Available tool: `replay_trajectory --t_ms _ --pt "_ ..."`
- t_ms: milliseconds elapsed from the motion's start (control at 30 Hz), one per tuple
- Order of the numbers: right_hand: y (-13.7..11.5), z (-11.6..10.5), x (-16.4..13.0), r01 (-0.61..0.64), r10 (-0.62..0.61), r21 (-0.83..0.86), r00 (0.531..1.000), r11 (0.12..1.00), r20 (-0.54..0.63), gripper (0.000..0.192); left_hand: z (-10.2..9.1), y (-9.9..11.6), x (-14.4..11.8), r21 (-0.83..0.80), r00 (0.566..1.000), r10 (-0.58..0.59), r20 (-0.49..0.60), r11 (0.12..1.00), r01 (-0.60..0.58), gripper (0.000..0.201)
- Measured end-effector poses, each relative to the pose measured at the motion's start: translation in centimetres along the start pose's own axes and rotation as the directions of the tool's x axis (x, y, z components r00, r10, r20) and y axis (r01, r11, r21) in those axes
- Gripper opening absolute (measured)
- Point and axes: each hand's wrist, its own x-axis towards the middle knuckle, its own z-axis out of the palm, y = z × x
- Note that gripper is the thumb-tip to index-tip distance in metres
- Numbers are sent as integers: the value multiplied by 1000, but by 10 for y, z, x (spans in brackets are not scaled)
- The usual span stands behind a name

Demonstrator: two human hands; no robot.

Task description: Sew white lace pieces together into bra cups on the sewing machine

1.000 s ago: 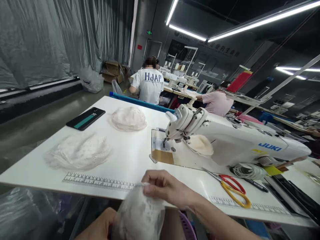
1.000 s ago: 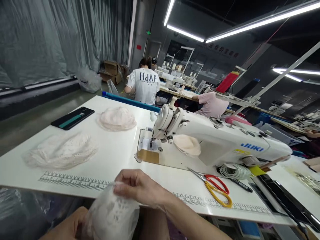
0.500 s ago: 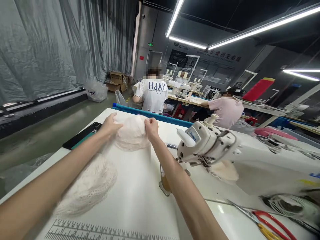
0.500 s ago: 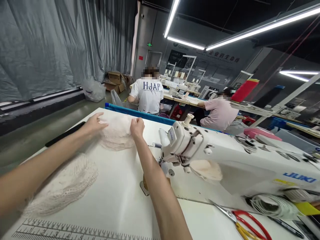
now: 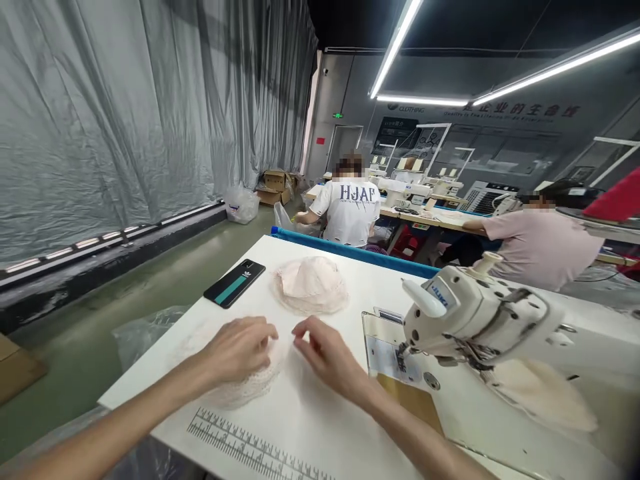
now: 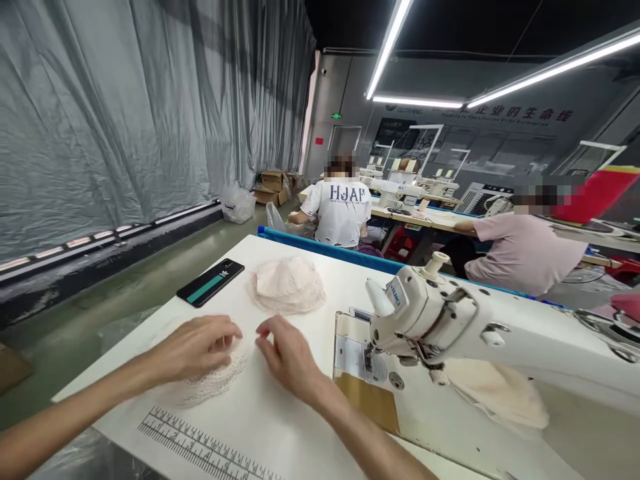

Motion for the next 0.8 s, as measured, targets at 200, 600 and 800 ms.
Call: replay_trajectory --t_ms 200,600,800 --pt "-16 28 -21 -58 56 15 996 998 70 11 11 -5 -18 -163 998 12 -66 986 -22 15" --pt "-24 48 -2 -280 287 112 957 953 -51 17 1 -18 -29 -844 938 -309 -157 534 34 17" --pt "-47 49 9 -92 149 276 970 957 -193 18 -16 -27 -30 -969 848 -467 -248 109 -224 31"
